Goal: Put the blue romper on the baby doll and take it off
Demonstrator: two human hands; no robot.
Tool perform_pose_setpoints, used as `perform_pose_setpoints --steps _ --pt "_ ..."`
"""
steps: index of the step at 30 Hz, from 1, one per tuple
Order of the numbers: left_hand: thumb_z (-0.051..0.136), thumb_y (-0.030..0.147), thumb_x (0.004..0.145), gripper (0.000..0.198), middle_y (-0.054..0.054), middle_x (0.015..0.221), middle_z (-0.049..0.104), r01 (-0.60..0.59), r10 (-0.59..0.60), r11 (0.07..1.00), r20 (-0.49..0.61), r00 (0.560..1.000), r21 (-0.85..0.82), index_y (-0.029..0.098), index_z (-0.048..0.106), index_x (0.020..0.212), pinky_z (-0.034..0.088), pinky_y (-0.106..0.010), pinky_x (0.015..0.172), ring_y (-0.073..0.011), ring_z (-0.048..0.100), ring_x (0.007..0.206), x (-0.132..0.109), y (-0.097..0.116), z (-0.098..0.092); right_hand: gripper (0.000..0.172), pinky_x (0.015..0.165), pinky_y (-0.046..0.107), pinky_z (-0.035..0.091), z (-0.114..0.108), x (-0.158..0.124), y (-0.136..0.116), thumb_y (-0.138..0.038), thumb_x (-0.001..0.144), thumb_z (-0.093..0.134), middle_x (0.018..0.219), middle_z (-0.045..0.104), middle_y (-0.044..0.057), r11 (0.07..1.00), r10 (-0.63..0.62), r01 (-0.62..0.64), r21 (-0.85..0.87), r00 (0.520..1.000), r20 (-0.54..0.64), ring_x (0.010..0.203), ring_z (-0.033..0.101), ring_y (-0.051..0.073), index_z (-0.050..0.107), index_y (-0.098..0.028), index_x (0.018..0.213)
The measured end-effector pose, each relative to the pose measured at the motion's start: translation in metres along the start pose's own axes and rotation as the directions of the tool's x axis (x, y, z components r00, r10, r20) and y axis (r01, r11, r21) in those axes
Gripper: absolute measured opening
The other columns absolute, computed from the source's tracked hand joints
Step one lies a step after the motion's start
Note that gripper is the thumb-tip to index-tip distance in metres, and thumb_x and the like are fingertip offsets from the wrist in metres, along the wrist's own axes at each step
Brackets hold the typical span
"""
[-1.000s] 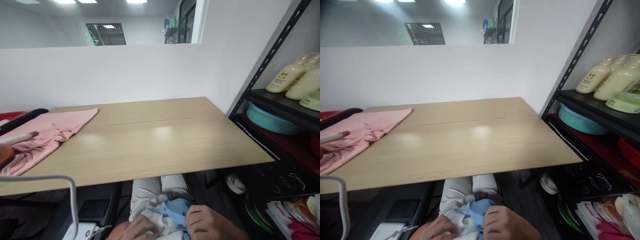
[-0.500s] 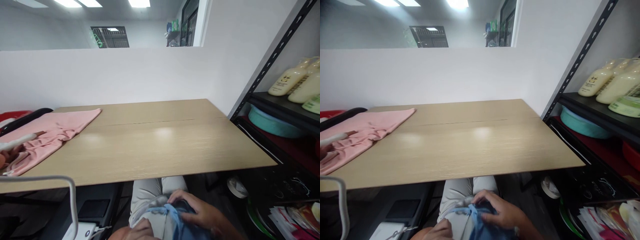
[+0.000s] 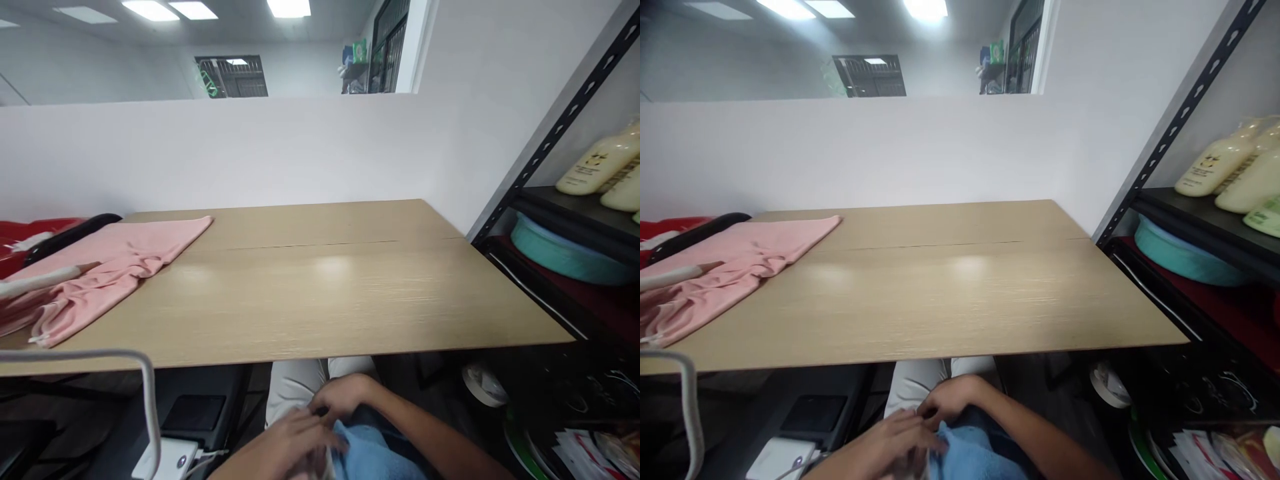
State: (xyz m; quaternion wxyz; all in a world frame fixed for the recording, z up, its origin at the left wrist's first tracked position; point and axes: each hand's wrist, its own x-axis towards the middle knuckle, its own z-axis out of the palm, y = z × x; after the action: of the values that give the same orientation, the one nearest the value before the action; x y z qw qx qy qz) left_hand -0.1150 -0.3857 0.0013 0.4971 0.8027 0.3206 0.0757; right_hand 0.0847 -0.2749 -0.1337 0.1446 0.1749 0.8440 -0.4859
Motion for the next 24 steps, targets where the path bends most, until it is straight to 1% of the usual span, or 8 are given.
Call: perform_pose_setpoints --steps 2,5,7,9,12,15,19,24 --pt "0.038 0.078 0.11 0.071 -0.013 0.151 0.07 0.163 -0.152 0.98 -0.103 0.983 0.112 0.029 0.069 0.151 0.044 -0.049 0.127 -0.0358 0.062 0.141 0.0 -0.016 -0.004 0.015 0.071 0.026 0.048 0.001 0.0 0.0 -0.029 0.098 0.079 0.083 0.07 -0.005 1.0 0.007 -0.007 0.015 1.0 -0.008 0.078 0.064 0.018 0.07 -0.023 0.088" --pt "0.038 0.069 0.111 0.068 -0.023 0.136 0.076 0.49 -0.436 0.817 -0.231 0.87 0.304 0.016 0.078 0.129 0.045 -0.06 0.121 -0.0445 0.067 0.134 0.003 -0.047 0.004 0.02 0.07 0.025 0.046 0.004 -0.008 0.002 -0.035 0.101 0.078 0.078 0.064 -0.007 0.999 0.012 -0.01 0.046 0.999 -0.033 0.076 0.061 0.016 0.07 -0.023 0.088" --pt "0.027 0.071 0.111 0.079 -0.026 0.124 0.08 0.606 -0.582 0.738 -0.176 0.794 0.296 0.015 0.082 0.114 0.049 -0.058 0.114 -0.0461 0.072 0.128 0.002 -0.061 0.01 0.019 0.069 0.024 0.045 0.007 -0.014 0.003 -0.04 0.105 0.075 0.077 0.063 -0.007 0.994 0.039 -0.033 0.102 0.998 -0.057 0.075 0.06 0.014 0.074 -0.023 0.096" --pt "0.019 0.079 0.109 0.091 -0.025 0.117 0.083 0.642 -0.641 0.732 -0.088 0.762 0.229 0.016 0.084 0.107 0.054 -0.052 0.106 -0.0443 0.077 0.121 -0.003 -0.067 0.013 0.021 0.068 0.022 0.046 0.009 -0.016 0.004 -0.044 0.106 0.074 0.077 0.062 -0.007 0.986 0.077 -0.065 0.154 0.994 -0.076 0.074 0.06 0.014 0.078 -0.024 0.103" --pt "0.021 0.087 0.105 0.094 -0.021 0.114 0.084 0.6 -0.603 0.779 -0.049 0.797 0.18 0.017 0.084 0.106 0.055 -0.047 0.099 -0.0405 0.079 0.113 -0.012 -0.072 0.014 0.022 0.069 0.021 0.047 0.011 -0.014 0.004 -0.045 0.104 0.077 0.082 0.066 -0.006 0.98 0.11 -0.091 0.178 0.989 -0.099 0.077 0.062 0.013 0.081 -0.023 0.106" --pt "0.032 0.09 0.102 0.09 -0.019 0.122 0.081 0.55 -0.551 0.821 -0.04 0.833 0.153 0.017 0.083 0.116 0.053 -0.044 0.104 -0.0379 0.076 0.117 -0.017 -0.077 0.015 0.02 0.072 0.02 0.048 0.011 -0.008 0.002 -0.04 0.101 0.08 0.089 0.071 -0.004 0.976 0.133 -0.108 0.187 0.983 -0.128 0.083 0.064 0.014 0.082 -0.022 0.109" --pt "0.041 0.086 0.102 0.083 -0.018 0.13 0.077 0.536 -0.536 0.837 -0.034 0.844 0.108 0.016 0.08 0.123 0.052 -0.043 0.109 -0.0362 0.071 0.122 -0.016 -0.08 0.021 0.024 0.074 0.02 0.048 0.015 0.004 -0.003 -0.026 0.088 0.09 0.094 0.076 -0.005 0.969 0.185 -0.147 0.2 0.965 -0.188 0.087 0.067 0.014 0.083 -0.025 0.111" --pt "0.053 0.085 0.096 0.076 -0.014 0.13 0.076 0.544 -0.539 0.837 -0.081 0.838 0.06 0.017 0.077 0.123 0.053 -0.041 0.108 -0.0342 0.069 0.12 -0.014 -0.067 0.023 0.015 0.075 0.023 0.05 0.018 0.024 -0.008 -0.029 0.088 0.083 0.1 0.082 -0.003 0.929 0.344 -0.268 0.257 0.879 -0.329 0.094 0.073 0.017 0.085 -0.027 0.103"
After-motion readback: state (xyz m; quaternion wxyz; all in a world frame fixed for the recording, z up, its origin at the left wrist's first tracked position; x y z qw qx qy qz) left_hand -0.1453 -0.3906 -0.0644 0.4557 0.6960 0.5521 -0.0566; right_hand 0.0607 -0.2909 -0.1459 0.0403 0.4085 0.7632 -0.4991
